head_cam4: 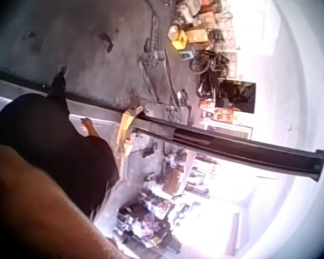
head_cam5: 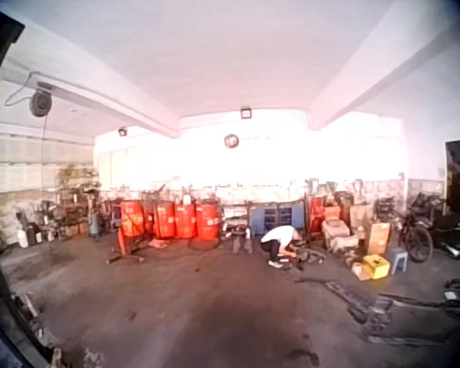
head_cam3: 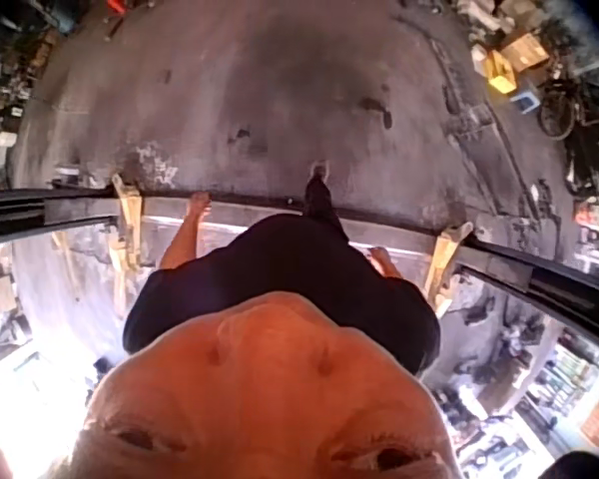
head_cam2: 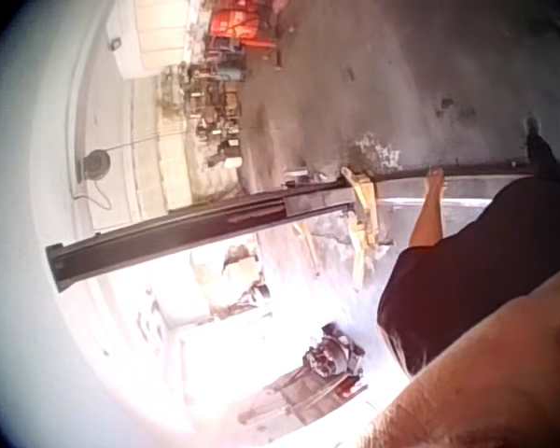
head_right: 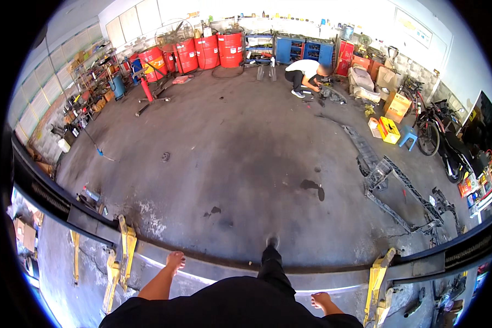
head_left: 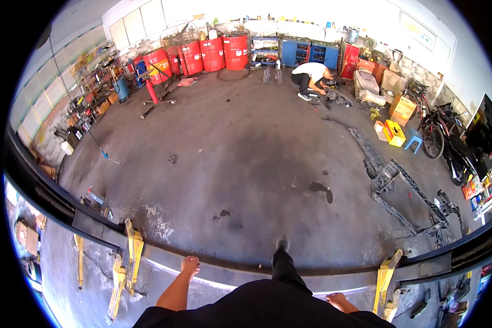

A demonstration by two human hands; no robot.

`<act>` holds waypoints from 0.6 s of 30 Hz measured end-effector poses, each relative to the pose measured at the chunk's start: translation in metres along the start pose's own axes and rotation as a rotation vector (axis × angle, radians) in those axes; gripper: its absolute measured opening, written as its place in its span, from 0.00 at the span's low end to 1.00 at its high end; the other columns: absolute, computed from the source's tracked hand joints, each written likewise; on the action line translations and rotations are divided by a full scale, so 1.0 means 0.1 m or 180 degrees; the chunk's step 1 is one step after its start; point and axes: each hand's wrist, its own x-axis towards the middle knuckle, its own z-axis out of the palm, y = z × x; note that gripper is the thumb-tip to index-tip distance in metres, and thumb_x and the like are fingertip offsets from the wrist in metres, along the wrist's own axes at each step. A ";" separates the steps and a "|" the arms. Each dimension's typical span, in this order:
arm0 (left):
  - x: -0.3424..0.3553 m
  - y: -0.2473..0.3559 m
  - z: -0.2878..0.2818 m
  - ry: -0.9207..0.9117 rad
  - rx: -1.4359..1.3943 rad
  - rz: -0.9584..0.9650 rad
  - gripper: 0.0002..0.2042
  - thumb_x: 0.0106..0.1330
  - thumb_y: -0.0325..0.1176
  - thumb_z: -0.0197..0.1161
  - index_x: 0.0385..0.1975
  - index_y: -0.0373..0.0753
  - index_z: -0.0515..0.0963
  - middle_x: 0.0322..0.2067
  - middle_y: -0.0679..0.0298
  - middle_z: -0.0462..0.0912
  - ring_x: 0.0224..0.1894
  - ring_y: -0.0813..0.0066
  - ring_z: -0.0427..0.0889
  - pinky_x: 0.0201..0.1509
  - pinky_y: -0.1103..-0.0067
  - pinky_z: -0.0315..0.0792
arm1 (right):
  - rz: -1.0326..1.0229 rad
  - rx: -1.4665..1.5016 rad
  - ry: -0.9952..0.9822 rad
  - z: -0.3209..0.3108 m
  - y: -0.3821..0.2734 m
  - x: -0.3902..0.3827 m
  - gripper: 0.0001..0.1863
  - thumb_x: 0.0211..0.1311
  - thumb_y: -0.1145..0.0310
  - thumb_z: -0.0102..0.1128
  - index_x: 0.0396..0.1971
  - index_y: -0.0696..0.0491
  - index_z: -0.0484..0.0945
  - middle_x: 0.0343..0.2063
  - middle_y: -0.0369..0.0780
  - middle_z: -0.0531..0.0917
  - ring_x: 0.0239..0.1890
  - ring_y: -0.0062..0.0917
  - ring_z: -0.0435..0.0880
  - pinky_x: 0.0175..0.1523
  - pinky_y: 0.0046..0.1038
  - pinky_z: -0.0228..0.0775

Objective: The person uses a T-handle socket wrench to loosen and remove bolts from the front bumper and undercarriage assembly of a car. They use their hands to pull at the plastic bumper and steady the tool.

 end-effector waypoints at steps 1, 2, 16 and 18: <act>0.22 0.32 0.18 0.0037 -0.0198 0.0080 0.10 0.64 0.32 0.58 0.43 0.42 0.75 0.25 0.61 0.79 0.17 0.73 0.75 0.16 0.79 0.67 | -0.0199 -0.0445 -0.0221 -0.09 -0.28 0.09 0.16 0.70 0.64 0.51 0.20 0.48 0.64 0.15 0.34 0.64 0.16 0.24 0.65 0.19 0.28 0.56; 0.46 0.59 0.35 0.0066 -0.0419 0.0157 0.07 0.64 0.32 0.57 0.41 0.42 0.75 0.23 0.62 0.78 0.16 0.73 0.74 0.15 0.79 0.66 | -0.0352 -0.0458 -0.0319 -0.21 -0.52 0.30 0.16 0.70 0.64 0.50 0.20 0.48 0.63 0.14 0.34 0.63 0.15 0.23 0.64 0.18 0.27 0.53; 2.60 2.30 1.47 -0.0678 0.2716 0.0046 0.17 0.57 0.49 0.59 0.35 0.43 0.81 0.31 0.56 0.85 0.38 0.56 0.85 0.36 0.60 0.78 | -0.2739 -0.2784 0.1142 -2.41 -7.04 3.11 0.13 0.66 0.59 0.55 0.34 0.54 0.79 0.24 0.37 0.82 0.24 0.24 0.81 0.29 0.29 0.72; 3.07 2.70 1.64 -0.0713 0.2733 -0.0064 0.16 0.58 0.49 0.59 0.35 0.42 0.80 0.31 0.56 0.85 0.37 0.56 0.85 0.35 0.60 0.78 | -0.2708 -0.2010 0.1178 -2.40 -8.04 3.13 0.14 0.65 0.59 0.57 0.36 0.56 0.81 0.25 0.38 0.84 0.25 0.23 0.82 0.31 0.27 0.74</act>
